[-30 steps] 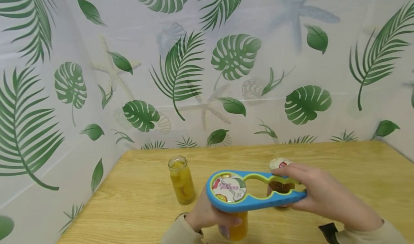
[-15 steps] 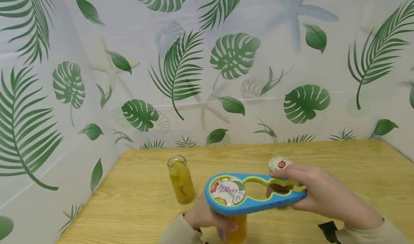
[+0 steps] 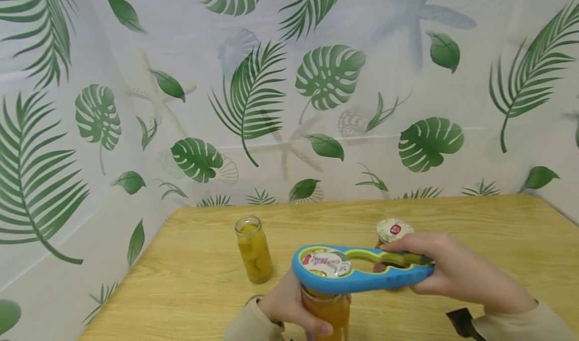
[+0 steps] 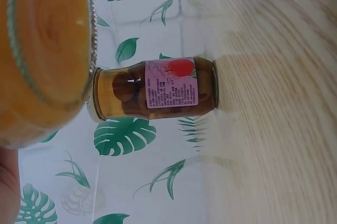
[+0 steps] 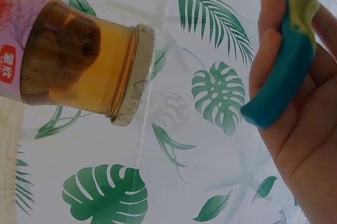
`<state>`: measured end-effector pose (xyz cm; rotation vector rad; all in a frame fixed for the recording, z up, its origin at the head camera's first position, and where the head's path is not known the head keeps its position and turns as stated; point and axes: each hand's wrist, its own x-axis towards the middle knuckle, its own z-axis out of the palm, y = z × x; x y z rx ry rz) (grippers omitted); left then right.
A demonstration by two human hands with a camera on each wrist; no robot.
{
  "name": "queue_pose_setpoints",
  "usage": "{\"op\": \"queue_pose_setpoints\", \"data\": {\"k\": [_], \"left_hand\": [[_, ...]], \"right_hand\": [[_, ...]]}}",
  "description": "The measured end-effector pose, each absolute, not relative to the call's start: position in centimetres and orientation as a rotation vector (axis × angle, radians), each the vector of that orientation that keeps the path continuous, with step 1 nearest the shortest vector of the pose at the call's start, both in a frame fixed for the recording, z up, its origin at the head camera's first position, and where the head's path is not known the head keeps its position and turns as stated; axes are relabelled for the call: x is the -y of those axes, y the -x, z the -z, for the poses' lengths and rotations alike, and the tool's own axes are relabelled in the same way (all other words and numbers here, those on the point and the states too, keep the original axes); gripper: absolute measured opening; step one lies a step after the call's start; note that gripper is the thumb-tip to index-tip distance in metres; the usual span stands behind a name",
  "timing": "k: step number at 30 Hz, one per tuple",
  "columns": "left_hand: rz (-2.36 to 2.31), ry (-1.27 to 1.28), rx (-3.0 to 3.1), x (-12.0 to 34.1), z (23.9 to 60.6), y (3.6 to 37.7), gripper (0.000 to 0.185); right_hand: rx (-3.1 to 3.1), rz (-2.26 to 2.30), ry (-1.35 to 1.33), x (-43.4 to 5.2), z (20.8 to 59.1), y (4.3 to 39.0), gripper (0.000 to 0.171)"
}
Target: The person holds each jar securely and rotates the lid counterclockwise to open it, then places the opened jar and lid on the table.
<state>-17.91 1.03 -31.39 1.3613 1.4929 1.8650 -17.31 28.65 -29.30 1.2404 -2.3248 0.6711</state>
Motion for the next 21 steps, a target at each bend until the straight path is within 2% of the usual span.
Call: {"op": "queue_pose_setpoints", "data": {"k": [8, 16, 21], "left_hand": [[-1.877, -1.344, -1.721, -1.2, 33.1, 18.9, 0.067], [-1.821, -1.206, -2.085, -1.3, 34.1, 19.5, 0.042], [-1.811, -1.051, -2.199, -1.2, 34.5, 19.8, 0.038]], "right_hand": [[2.323, -0.719, -1.238, -28.7, 29.5, 17.2, 0.067], [2.367, -0.788, -1.225, -28.8, 29.3, 17.2, 0.053], [2.421, -0.785, -1.207, -29.0, 29.3, 17.3, 0.044]]}}
